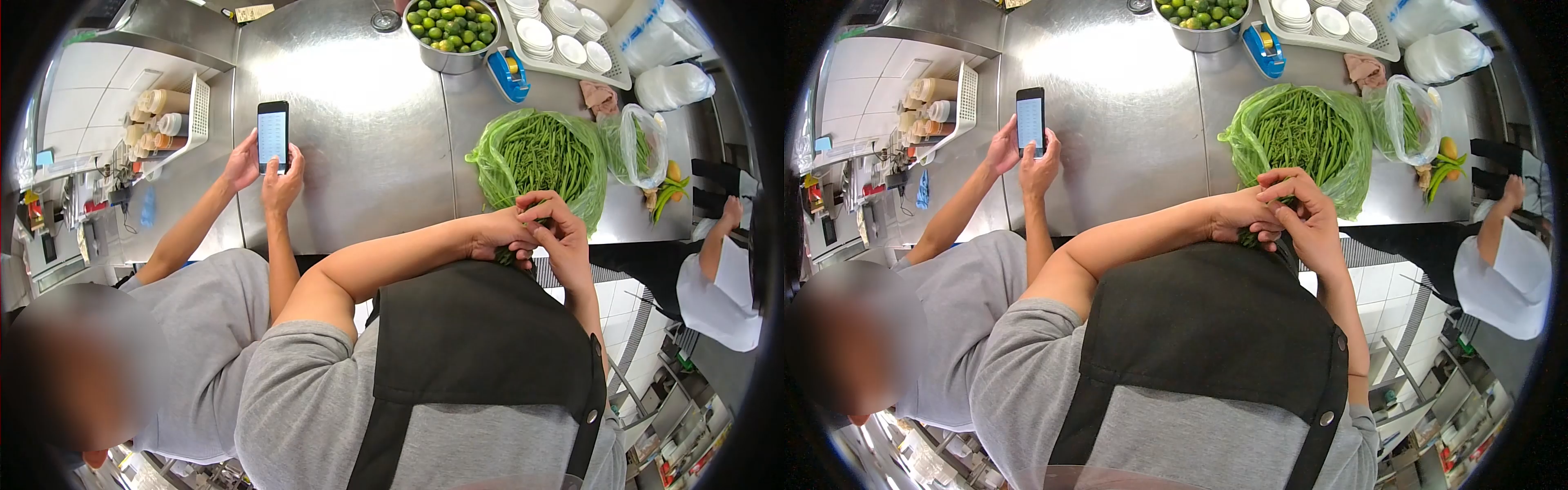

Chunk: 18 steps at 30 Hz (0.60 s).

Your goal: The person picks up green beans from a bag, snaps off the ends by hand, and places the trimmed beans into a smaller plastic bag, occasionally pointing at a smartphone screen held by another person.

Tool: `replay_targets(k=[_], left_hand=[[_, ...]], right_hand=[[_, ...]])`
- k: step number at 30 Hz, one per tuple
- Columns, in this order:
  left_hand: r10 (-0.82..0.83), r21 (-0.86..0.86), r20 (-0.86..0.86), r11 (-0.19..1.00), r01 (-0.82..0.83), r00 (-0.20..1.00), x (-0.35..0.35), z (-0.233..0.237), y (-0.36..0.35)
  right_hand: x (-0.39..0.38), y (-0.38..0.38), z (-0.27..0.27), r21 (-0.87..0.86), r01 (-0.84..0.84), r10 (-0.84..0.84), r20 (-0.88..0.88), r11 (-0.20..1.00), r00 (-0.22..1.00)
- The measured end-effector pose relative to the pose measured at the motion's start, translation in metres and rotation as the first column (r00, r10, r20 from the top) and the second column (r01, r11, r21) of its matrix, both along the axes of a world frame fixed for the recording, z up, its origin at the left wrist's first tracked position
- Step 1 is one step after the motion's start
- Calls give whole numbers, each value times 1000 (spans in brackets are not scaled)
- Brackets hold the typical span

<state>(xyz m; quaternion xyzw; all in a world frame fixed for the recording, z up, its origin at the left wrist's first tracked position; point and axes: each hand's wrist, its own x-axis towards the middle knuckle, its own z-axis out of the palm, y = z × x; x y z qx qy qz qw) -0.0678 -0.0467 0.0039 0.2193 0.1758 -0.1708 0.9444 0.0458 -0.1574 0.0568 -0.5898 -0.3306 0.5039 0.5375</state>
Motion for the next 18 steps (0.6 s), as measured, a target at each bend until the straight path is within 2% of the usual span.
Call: replay_targets(k=[18], left_hand=[[5, 31, 8, 1000, -6, 1000, -2, 7, 4]], right_hand=[[-3, 4, 3, -5, 1, -1, 12, 1000, 1000]])
